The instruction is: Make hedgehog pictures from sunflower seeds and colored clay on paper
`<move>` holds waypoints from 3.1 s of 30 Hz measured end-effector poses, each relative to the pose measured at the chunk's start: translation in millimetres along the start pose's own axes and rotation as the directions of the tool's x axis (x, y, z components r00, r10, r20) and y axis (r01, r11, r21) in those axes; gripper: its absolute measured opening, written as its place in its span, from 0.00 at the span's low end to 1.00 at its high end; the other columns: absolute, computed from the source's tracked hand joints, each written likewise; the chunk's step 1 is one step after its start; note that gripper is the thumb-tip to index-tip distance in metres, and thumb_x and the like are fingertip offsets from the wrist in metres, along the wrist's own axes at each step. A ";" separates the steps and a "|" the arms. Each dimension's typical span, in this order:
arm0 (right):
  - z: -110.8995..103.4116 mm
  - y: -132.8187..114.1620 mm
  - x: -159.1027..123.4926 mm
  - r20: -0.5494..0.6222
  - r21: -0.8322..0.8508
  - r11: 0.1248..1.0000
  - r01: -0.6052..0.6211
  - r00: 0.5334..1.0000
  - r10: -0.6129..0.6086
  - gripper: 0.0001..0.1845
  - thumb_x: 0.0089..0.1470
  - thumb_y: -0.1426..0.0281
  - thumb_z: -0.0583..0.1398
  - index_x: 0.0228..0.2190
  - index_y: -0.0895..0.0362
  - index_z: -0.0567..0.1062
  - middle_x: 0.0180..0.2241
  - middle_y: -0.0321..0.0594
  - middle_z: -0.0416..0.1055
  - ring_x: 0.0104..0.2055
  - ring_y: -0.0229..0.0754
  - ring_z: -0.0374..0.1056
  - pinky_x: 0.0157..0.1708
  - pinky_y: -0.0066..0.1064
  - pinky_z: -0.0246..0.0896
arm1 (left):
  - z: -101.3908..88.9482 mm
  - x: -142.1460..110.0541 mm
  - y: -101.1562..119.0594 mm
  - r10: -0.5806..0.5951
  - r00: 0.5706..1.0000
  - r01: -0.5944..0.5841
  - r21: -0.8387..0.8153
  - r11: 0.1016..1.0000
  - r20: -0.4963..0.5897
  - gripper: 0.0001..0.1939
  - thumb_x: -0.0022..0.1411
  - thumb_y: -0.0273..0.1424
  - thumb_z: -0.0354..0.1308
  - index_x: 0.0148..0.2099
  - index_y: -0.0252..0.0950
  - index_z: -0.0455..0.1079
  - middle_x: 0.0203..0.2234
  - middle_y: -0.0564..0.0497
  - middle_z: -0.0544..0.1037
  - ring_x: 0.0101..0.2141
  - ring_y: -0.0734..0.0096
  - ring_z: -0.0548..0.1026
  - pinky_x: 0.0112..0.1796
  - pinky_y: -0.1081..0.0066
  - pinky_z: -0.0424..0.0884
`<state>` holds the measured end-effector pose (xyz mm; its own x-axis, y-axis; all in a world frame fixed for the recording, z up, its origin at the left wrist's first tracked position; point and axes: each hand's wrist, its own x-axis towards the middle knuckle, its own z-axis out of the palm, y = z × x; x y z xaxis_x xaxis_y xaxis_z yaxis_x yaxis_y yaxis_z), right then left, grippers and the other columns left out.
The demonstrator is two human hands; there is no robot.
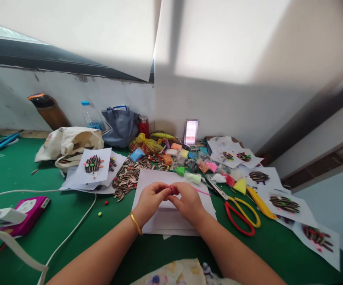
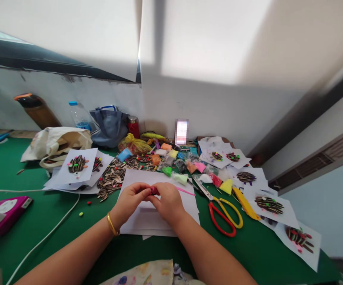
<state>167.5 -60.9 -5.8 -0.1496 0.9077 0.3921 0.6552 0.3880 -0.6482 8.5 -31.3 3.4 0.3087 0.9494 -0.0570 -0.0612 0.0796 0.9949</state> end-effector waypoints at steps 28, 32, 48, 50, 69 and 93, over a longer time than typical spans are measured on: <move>3.4 15.5 2.0 -0.058 0.174 0.984 -0.036 0.997 0.047 0.16 0.50 0.68 0.66 0.42 0.54 0.72 0.36 0.38 0.67 0.36 0.42 0.63 0.37 0.34 0.61 | -1.5 2.2 -4.1 -0.088 0.995 0.093 -0.129 0.987 0.048 0.34 0.53 0.39 0.66 0.59 0.33 0.63 0.34 0.45 0.81 0.37 0.63 0.79 0.41 0.62 0.76; 0.9 13.8 1.7 0.002 0.167 0.985 0.040 0.999 -0.041 0.13 0.56 0.69 0.63 0.45 0.51 0.77 0.37 0.40 0.69 0.41 0.43 0.65 0.42 0.35 0.62 | -4.6 3.0 -8.4 -0.015 0.998 0.016 -0.028 0.999 0.054 0.39 0.55 0.42 0.64 0.64 0.34 0.56 0.29 0.49 0.80 0.32 0.65 0.79 0.37 0.63 0.76; -20.4 29.3 8.5 -0.161 0.166 0.986 -0.007 0.986 0.034 0.10 0.60 0.63 0.58 0.31 0.55 0.76 0.32 0.41 0.72 0.37 0.44 0.67 0.39 0.36 0.60 | -17.3 12.0 4.0 0.023 0.987 0.003 0.157 0.988 -0.161 0.17 0.52 0.44 0.63 0.34 0.33 0.74 0.19 0.53 0.74 0.20 0.74 0.70 0.23 0.75 0.67; -19.8 34.5 9.4 -0.165 0.308 0.946 -0.101 0.974 0.157 0.09 0.57 0.63 0.60 0.34 0.54 0.76 0.34 0.41 0.73 0.38 0.44 0.68 0.39 0.36 0.62 | -20.7 13.7 4.1 0.003 0.979 0.019 0.105 0.994 -0.204 0.19 0.52 0.45 0.63 0.35 0.32 0.74 0.21 0.52 0.75 0.21 0.74 0.71 0.24 0.75 0.67; -3.5 12.2 4.5 0.088 0.005 0.998 -0.067 0.994 0.066 0.05 0.53 0.66 0.66 0.29 0.54 0.78 0.27 0.37 0.74 0.31 0.42 0.67 0.32 0.32 0.56 | -9.8 4.7 -0.5 -0.140 0.974 0.130 0.062 0.989 0.177 0.19 0.49 0.42 0.68 0.37 0.31 0.76 0.23 0.51 0.76 0.24 0.74 0.71 0.29 0.73 0.68; -6.5 18.7 6.3 0.179 0.717 0.625 -0.308 0.948 0.262 0.14 0.54 0.62 0.62 0.41 0.54 0.71 0.32 0.36 0.74 0.36 0.43 0.74 0.40 0.38 0.67 | -9.5 6.8 3.3 -0.082 0.994 0.085 0.032 0.996 -0.078 0.19 0.53 0.45 0.62 0.35 0.32 0.74 0.22 0.52 0.75 0.23 0.74 0.71 0.26 0.74 0.68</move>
<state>183.7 -48.9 -11.2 -0.1023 0.9911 0.0850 -0.0756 0.0775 -0.9941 1.4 -21.7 5.5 0.2376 0.9604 -0.1451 -0.0041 0.1504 0.9886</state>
